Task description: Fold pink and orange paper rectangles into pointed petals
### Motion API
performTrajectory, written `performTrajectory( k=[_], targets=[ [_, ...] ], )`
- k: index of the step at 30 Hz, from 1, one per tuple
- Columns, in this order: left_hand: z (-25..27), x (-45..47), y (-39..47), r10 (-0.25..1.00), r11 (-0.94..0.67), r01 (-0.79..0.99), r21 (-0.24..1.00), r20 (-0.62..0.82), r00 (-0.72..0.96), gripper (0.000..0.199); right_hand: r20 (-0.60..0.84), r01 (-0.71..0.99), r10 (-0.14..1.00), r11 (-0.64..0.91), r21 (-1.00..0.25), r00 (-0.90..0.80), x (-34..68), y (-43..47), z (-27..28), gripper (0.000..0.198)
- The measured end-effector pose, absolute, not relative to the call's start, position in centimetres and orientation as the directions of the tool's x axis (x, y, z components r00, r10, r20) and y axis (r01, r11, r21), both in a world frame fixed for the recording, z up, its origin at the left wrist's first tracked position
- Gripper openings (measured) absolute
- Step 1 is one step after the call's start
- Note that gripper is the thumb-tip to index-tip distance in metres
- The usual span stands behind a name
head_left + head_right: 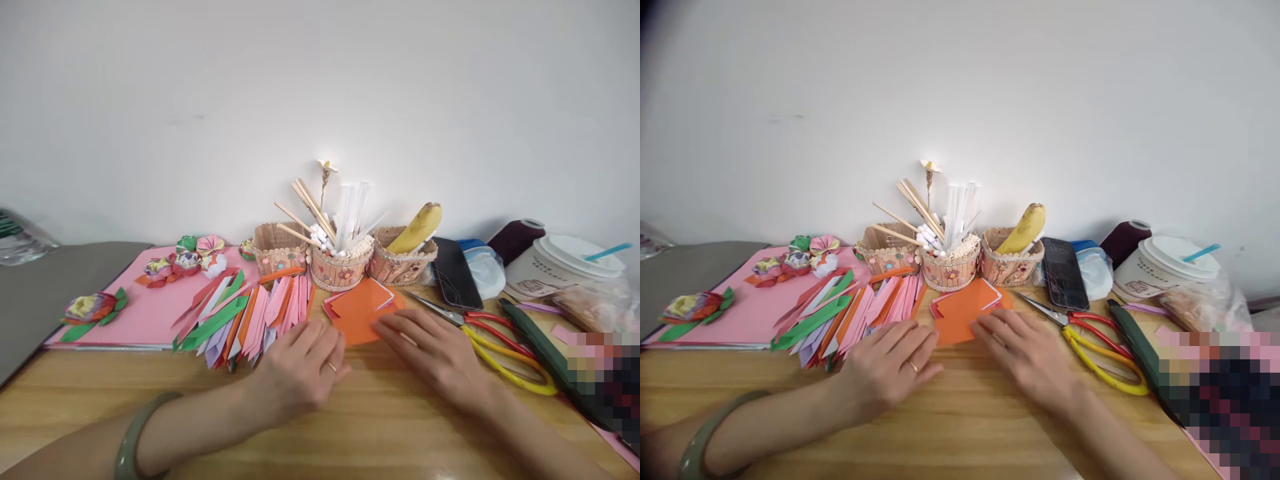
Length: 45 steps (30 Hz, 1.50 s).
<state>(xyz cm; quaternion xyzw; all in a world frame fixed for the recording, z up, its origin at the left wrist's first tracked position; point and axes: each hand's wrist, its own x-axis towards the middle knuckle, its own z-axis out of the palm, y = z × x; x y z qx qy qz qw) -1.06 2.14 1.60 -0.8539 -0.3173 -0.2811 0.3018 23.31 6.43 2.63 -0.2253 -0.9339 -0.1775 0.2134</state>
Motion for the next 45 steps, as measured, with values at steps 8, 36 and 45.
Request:
performTrajectory(
  k=[8, 36, 45],
  targets=[
    [0.5, 0.0, -0.4, 0.470, -0.784, 0.617, -0.070, 0.581, 0.664, 0.028, 0.381, 0.377, 0.358, 0.926, -0.027, -0.852, 22.1, 2.4, 2.7, 0.037],
    [0.7, 0.4, 0.6, 0.915, -0.317, 0.778, 0.542, -0.043, 0.402, 0.009, -0.025, 0.809, 0.921, 0.328, -0.489, -0.389, 22.7, 1.7, 0.2, 0.019],
    [0.2, 0.1, 0.5, 0.856, -0.512, 0.690, 0.511, 0.232, 0.462, 0.012, -0.002, 0.782, 0.930, 0.308, -0.541, -0.367, 22.7, 2.1, 0.1, 0.012]
  ],
)
